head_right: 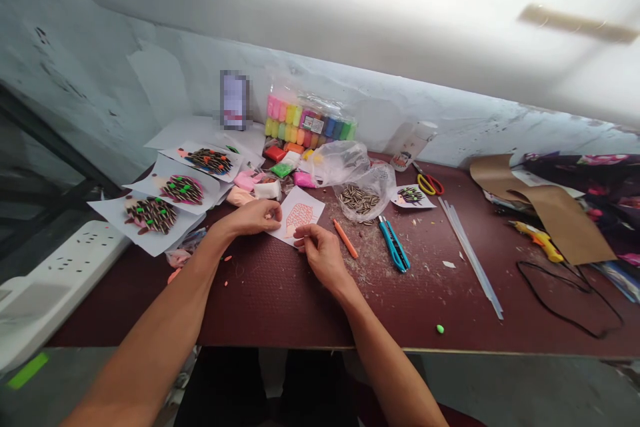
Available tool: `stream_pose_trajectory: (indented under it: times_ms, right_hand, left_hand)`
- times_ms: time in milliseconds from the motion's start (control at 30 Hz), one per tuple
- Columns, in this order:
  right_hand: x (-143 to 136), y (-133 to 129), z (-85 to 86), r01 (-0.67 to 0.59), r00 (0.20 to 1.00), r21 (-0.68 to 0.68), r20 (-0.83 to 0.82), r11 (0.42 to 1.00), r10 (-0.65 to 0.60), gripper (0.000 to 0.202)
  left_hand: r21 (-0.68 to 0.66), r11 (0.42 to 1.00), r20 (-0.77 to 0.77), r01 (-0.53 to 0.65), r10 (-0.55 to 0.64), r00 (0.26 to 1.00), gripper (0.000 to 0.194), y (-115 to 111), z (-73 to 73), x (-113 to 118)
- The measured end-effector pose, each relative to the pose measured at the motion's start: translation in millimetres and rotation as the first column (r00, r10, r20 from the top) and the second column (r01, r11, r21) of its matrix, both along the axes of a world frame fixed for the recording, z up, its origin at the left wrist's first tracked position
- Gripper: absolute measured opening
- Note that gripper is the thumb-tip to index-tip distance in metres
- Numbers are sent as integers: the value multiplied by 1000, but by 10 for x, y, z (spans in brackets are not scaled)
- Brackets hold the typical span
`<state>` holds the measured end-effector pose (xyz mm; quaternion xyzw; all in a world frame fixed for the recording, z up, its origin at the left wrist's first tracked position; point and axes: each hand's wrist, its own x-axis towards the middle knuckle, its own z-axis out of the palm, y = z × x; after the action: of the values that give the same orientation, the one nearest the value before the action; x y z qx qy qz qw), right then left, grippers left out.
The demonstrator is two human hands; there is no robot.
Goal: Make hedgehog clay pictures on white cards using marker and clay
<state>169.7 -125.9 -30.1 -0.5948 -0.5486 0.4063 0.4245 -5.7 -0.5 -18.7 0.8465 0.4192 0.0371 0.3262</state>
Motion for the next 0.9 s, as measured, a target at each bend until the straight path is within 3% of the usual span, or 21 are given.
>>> stream_pose_trajectory:
  times_ms: [267, 400, 667, 900]
  right_hand:
    - [2, 18, 41, -21, 945, -30, -327, 999, 10, 16]
    - [13, 20, 75, -17, 919, -48, -395, 999, -4, 16]
    - [27, 14, 71, 4, 971, -105, -236, 994, -29, 20]
    - [62, 37, 60, 36, 999, -33, -24, 999, -37, 12]
  left_hand:
    - [-1, 1000, 3, -6, 6, 1000, 25, -14, 14, 5]
    - [-3, 1000, -3, -7, 7, 1000, 25, -13, 16, 5]
    - [-3, 1000, 4, -2, 2, 1000, 25, -7, 9, 4]
    - [-7, 1000, 6, -9, 9, 1000, 23, -11, 7, 7]
